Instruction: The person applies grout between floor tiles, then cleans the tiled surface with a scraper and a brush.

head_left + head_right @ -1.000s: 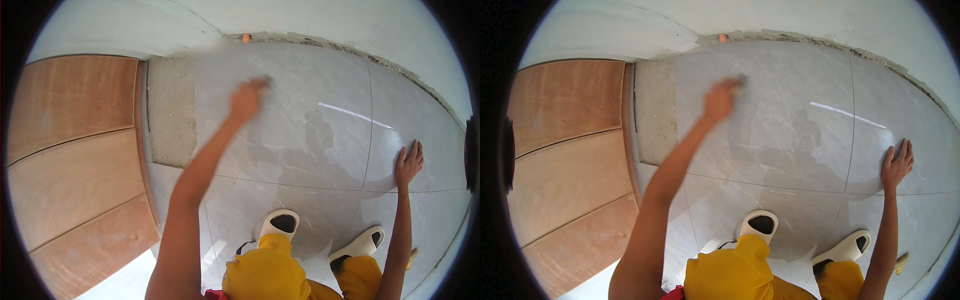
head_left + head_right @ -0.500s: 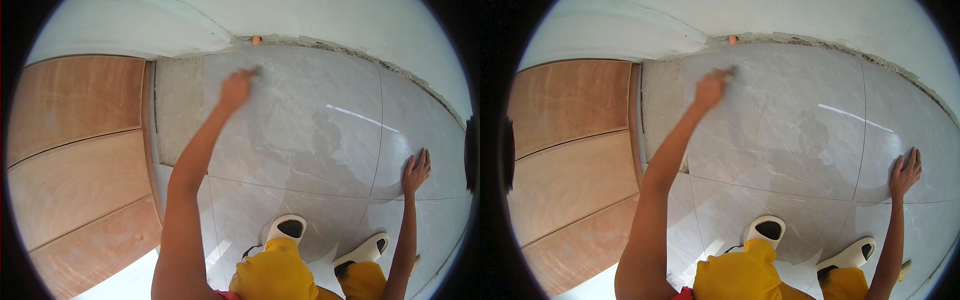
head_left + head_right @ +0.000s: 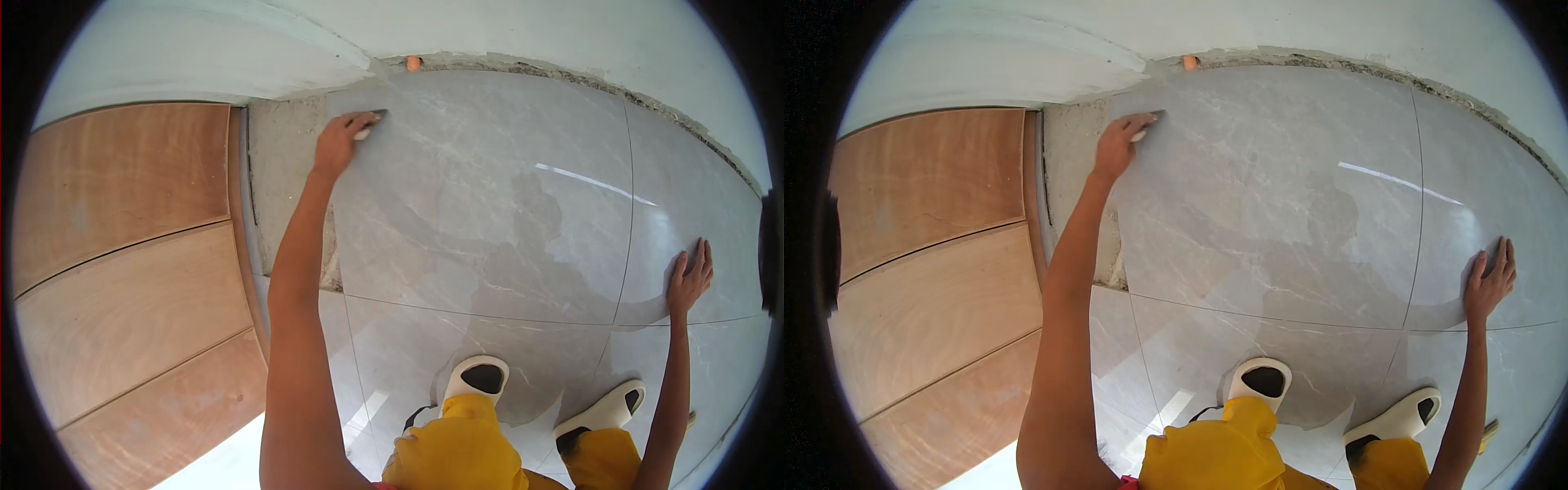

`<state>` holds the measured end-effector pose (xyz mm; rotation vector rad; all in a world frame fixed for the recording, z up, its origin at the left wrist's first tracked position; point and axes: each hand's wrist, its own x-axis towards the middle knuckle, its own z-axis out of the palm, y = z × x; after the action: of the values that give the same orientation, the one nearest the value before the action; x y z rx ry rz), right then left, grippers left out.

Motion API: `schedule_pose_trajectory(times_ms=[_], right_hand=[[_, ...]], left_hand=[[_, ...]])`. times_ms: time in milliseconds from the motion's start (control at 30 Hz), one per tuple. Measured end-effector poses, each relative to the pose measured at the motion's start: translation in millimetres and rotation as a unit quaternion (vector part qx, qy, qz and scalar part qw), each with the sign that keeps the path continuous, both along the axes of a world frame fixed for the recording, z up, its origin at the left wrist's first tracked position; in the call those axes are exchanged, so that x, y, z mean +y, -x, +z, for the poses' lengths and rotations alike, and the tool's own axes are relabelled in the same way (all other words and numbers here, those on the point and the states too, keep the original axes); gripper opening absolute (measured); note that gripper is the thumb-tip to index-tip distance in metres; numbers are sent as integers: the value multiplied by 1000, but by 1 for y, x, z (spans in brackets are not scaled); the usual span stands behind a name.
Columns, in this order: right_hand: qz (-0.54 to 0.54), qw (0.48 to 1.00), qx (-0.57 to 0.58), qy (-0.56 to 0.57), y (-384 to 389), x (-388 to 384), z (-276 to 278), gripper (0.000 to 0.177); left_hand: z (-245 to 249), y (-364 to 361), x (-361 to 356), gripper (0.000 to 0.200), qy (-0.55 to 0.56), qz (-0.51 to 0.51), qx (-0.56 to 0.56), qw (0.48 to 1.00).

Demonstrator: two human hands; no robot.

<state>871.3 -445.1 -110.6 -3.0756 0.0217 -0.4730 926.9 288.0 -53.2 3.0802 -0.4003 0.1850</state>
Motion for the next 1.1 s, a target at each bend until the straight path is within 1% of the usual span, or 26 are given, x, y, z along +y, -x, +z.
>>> schedule_pose_trajectory(times_ms=[33, 100, 167, 233, 300, 333, 367, 400, 433, 467, 500, 533, 567, 633, 667, 700, 733, 767, 867, 900, 933, 967, 1000, 1033, 1100], right_hand=[[2, 1000, -5, 3, -3, -1, -1, 49], [8, 1000, -6, 9, -1, -3, -2, 49], [3, 1000, 0, 2, -1, -1, 0, 49], [3, 1000, -1, 0, -1, 1, 0, 49], [6, 1000, -7, 6, -1, -1, -1, 48], [4, 1000, -5, 11, 0, -2, 0, 48], [2, 1000, -4, 15, -1, -2, 0, 48], [0, 1000, -3, 18, 0, 0, -1, 49], [-1, 1000, -1, 17, 2, 1, -1, 49], [0, 1000, 0, 18, 2, 0, -2, 49], [2, 1000, -2, 20, -1, -1, -1, 49], [5, 1000, -4, 18, -2, -2, -2, 49], [8, 1000, -6, 16, -2, -4, -4, 49], [6, 1000, -3, 17, 1, -6, -6, 49], [4, 1000, -2, 19, 1, -5, -7, 49], [-1, 1000, -4, 21, 0, -4, -7, 49], [1, 1000, -5, 19, 0, -4, -5, 49], [0, 1000, -8, 18, 0, -3, -4, 49], [-9, 1000, -14, 17, 1, -1, -6, 50], [-10, 1000, -13, 20, 1, -3, -6, 50], [-9, 1000, -11, 16, 0, -5, -5, 50], [-10, 1000, -7, 12, 0, -5, -4, 50], [-11, 1000, -3, 8, 1, -5, -5, 50], [-15, 1000, -3, 8, 2, -3, -6, 50], [-14, 1000, -4, 12, 1, -3, -5, 50]], left_hand=[[-2, -5, 9, 56, 12, 17, -8, 1000], [-3, -20, 27, 52, -25, 98, -12, 995], [-10, -22, 29, 47, -67, 171, -19, 983], [-20, -24, 16, 42, -116, 230, -35, 966], [-16, -9, -29, 37, -111, 238, 8, 965], [-14, 10, -69, 36, -109, 218, 32, 969], [0, 34, -122, 30, -46, 191, 81, 977], [3, 66, -170, 27, 59, 137, 66, 987], [-10, 99, -211, 27, 145, 52, 23, 988], [-16, 133, -260, 27, 93, 96, 115, 984], [-7, 154, -296, 24, -18, 16, -5, 1000], [-6, 163, -309, 30, 57, 22, 15, 998], [-12, 161, -301, 29, 78, 57, 15, 995], [-25, 138, -240, 27, 110, 124, 17, 986], [-14, 117, -194, 28, 50, 165, 19, 985], [-6, 95, -152, 28, -52, 273, 39, 960], [-8, 78, -97, 30, -95, 288, 15, 953], [-8, 61, -50, 31, -121, 329, 67, 934], [-7, 50, -24, 29, -133, 351, 99, 921], [-6, 67, -67, 28, -111, 335, 71, 933], [-4, 91, -117, 29, -95, 308, 80, 943], [-5, 126, -166, 28, -45, 260, 72, 962], [-8, 165, -208, 35, 73, 151, 42, 985], [-19, 205, -246, 42, -16, 128, 117, 985], [-13, 240, -255, 42, 8, 126, 108, 986]])
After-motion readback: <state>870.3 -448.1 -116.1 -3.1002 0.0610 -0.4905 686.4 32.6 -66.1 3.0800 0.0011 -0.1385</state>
